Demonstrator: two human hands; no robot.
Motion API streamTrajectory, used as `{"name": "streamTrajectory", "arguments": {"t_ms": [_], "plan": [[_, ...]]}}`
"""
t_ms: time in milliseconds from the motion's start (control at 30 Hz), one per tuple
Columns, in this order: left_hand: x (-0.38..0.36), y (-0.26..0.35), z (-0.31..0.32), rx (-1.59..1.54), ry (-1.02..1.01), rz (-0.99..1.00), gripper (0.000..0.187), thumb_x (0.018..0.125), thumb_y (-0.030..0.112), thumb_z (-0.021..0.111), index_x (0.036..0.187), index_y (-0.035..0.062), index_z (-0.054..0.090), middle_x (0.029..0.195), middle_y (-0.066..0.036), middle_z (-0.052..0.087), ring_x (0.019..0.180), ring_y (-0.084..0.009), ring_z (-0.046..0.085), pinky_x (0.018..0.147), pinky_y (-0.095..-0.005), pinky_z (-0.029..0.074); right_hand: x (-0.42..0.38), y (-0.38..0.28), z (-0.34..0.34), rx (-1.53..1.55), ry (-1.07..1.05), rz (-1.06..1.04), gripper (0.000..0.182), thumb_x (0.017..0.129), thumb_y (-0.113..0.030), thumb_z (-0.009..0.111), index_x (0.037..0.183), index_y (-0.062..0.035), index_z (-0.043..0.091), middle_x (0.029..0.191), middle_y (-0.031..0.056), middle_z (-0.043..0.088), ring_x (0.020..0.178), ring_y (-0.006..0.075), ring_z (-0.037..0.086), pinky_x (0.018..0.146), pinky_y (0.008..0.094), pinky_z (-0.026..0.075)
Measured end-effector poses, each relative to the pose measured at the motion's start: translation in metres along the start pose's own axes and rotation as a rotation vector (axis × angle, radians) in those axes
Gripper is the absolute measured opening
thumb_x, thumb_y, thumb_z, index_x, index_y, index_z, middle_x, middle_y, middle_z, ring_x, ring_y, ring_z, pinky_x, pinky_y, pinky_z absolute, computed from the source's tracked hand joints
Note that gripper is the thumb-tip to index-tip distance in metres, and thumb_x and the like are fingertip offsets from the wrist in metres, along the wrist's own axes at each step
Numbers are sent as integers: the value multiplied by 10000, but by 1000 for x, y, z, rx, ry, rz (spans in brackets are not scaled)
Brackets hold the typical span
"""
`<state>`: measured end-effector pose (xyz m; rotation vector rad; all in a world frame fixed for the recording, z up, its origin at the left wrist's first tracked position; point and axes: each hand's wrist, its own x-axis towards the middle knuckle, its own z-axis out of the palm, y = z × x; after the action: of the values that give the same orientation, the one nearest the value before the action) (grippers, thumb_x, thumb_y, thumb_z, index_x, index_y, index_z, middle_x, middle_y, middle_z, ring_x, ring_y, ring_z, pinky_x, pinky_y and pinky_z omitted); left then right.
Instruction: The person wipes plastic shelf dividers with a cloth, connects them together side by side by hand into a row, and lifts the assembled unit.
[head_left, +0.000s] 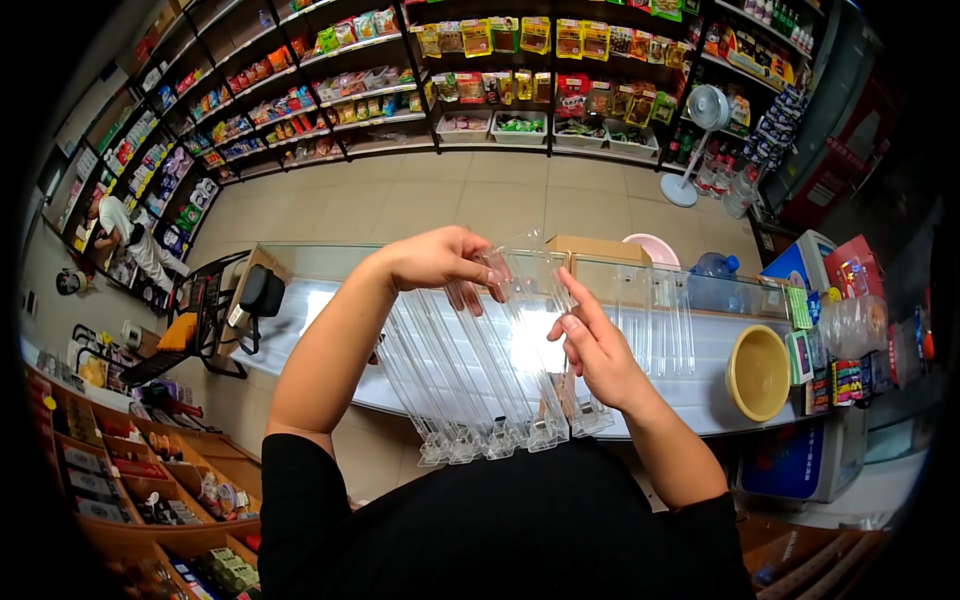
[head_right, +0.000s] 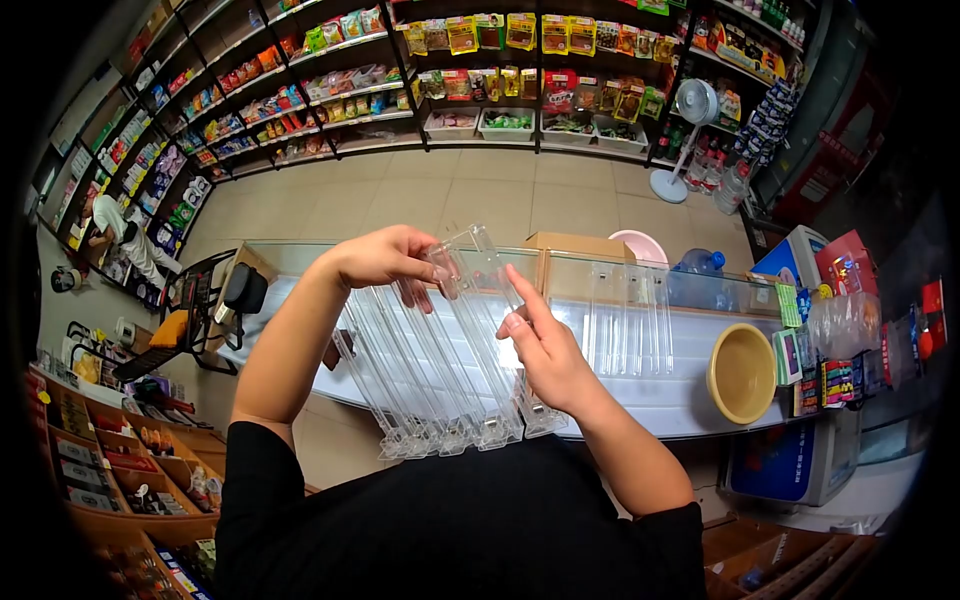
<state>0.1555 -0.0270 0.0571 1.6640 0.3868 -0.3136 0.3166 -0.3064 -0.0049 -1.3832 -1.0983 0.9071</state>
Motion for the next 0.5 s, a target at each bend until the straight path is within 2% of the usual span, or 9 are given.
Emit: {"name": "streamTrajectory", "arguments": {"t_ms": [200,367,500], "plan": [[1,-1,-5,-6,-7,10,304,1062,183,691,1307,3,693,1147,-110,800,874,-245,824,688,-309,638,2,-3,2,42,-6,8,618,1143,-233,470,1724,-113,299,1066,78,681,748,87,520,745,278,488],[5,-3,-8,-31,-16,-4,305,1059,190,701,1309,16,697,1142,-106,802,874,-250,824,683,-319,642,4,1,2,-21,-3,-45,619,1147,-232,471,1724,-97,292,1073,87,686,777,116,565,784,284,500],[4,0,-13,-64,-36,-49,310,1054,194,710,1309,19,691,1166,-117,795,885,-273,824,692,-340,654,5,-8,3,-18,-7,2,621,1145,-230,478,1723,-97,294,1070,93,697,777,117,565,783,290,501]]}}
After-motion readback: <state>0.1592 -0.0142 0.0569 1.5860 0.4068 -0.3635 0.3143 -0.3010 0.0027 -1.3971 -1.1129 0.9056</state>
